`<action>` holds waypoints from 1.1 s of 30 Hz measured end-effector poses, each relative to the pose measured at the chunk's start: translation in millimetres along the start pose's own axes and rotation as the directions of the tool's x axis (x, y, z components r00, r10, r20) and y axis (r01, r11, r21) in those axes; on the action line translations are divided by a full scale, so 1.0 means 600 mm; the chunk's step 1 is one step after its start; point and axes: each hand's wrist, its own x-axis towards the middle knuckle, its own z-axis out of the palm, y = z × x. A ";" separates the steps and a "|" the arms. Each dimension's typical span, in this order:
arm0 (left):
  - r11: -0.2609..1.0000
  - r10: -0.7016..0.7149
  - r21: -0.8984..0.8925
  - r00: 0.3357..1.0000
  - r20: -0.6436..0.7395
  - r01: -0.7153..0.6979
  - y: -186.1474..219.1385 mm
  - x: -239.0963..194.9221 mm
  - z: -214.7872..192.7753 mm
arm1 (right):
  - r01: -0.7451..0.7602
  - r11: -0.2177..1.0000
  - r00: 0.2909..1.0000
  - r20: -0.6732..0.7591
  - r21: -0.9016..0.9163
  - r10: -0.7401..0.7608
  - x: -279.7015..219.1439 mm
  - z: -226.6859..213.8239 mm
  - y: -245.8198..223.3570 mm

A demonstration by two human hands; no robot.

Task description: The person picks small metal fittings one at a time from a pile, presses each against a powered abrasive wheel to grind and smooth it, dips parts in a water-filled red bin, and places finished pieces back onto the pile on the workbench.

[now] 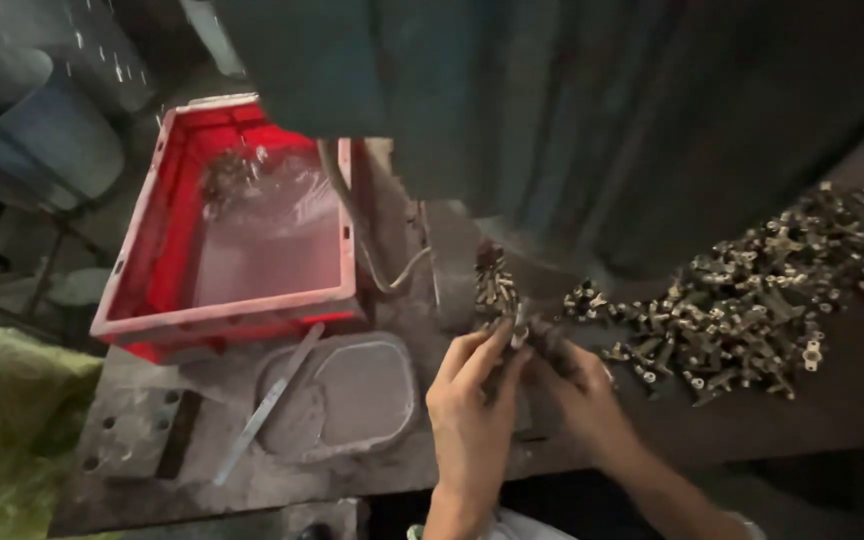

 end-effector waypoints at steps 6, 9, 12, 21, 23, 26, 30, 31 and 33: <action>0.959 0.006 -0.283 1.000 -0.023 -0.012 -0.026 0.012 -0.012 | 0.204 0.976 0.955 -0.202 -0.076 -0.215 0.027 -0.026 0.089; 0.994 -0.107 0.000 0.992 -0.072 0.107 -0.061 -0.025 0.002 | 0.104 0.985 0.981 0.179 -0.136 -0.079 0.048 -0.043 -0.031; 0.985 0.132 0.065 0.942 0.310 -0.159 -0.252 -0.165 0.116 | -0.048 0.992 0.996 0.079 0.119 0.039 0.037 0.016 -0.043; 0.940 -0.024 -0.269 0.825 0.564 0.211 -0.325 -0.200 0.251 | 0.111 0.982 0.982 -0.169 0.154 -0.084 -0.004 0.051 -0.047; 0.888 -0.013 -0.377 0.834 0.552 0.263 -0.345 -0.192 0.264 | 0.093 0.982 0.990 -0.123 0.162 -0.074 0.014 0.030 -0.042; 0.767 -0.268 -0.325 0.737 0.620 0.553 -0.250 -0.176 0.169 | -0.026 0.990 0.995 0.096 0.138 0.013 0.050 -0.019 -0.042; 0.525 -0.754 0.107 0.403 0.518 0.844 -0.132 -0.124 0.056 | -0.050 0.994 0.883 0.468 0.101 -0.003 0.096 -0.072 -0.075; 0.522 -0.762 0.109 0.405 0.506 0.846 -0.096 -0.113 0.038 | -0.052 0.993 0.879 0.478 0.110 -0.007 0.100 -0.070 -0.080; 0.883 -0.449 0.043 0.815 0.367 0.467 -0.021 -0.095 0.012 | -0.069 0.992 0.835 0.550 0.105 0.000 0.101 -0.075 -0.093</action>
